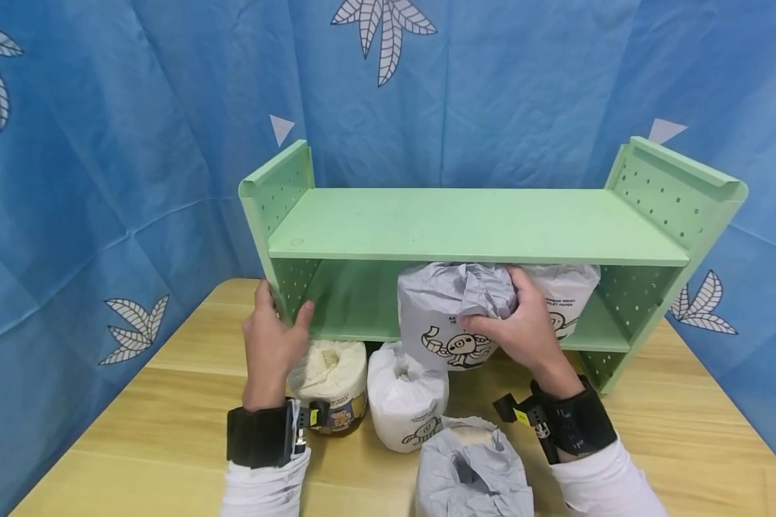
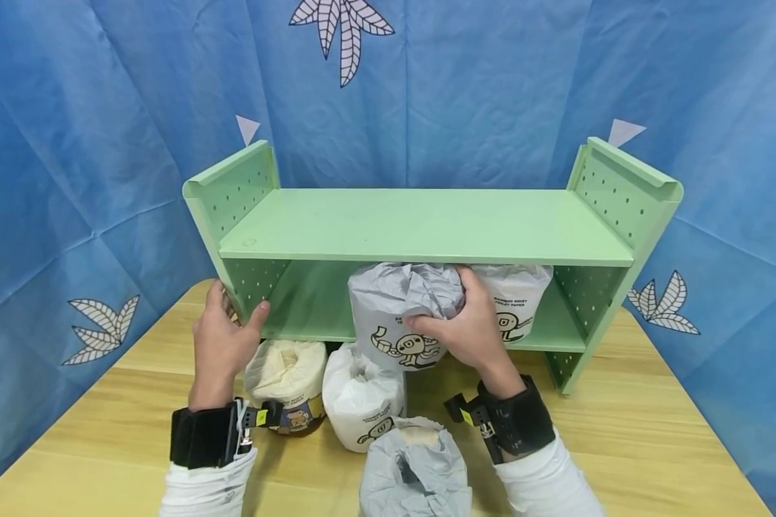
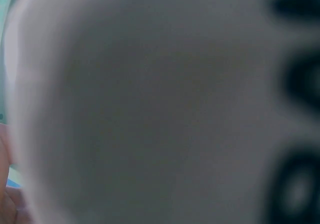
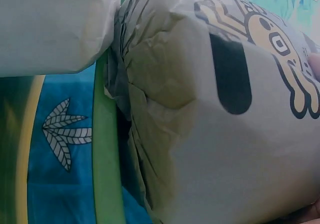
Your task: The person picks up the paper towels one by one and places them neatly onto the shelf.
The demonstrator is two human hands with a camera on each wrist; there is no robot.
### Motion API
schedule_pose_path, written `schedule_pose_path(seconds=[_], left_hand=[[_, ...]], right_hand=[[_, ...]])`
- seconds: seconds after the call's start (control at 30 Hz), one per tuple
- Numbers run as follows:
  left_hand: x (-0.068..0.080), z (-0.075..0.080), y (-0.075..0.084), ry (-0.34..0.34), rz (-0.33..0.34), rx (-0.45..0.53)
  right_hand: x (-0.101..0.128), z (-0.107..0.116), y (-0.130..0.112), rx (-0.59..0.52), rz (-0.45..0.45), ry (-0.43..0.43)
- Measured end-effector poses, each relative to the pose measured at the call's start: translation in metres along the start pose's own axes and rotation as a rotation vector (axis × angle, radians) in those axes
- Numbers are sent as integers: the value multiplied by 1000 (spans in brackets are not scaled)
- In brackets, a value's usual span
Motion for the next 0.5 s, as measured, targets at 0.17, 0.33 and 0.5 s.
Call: schedule_pose_path(seconds=[0.17, 0.33, 0.5], left_hand=[[0, 0, -2, -6, 13, 0], [0, 0, -3, -5, 21, -1], [1, -1, 0, -5, 3, 0]], right_hand=[[-1, 1, 2, 39, -40, 14], [-3, 0, 1, 68, -63, 26], [-4, 3, 1, 86, -62, 43]])
Point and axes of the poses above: each hand's wrist, its own x-axis away from the middle knuckle, its own z-axis out of the back of the hand, y = z × x, the point moved 10 cm from there along -x, towards the middle knuckle, and after that the axes turned 13 degrees about z, right-handed, at the moved point
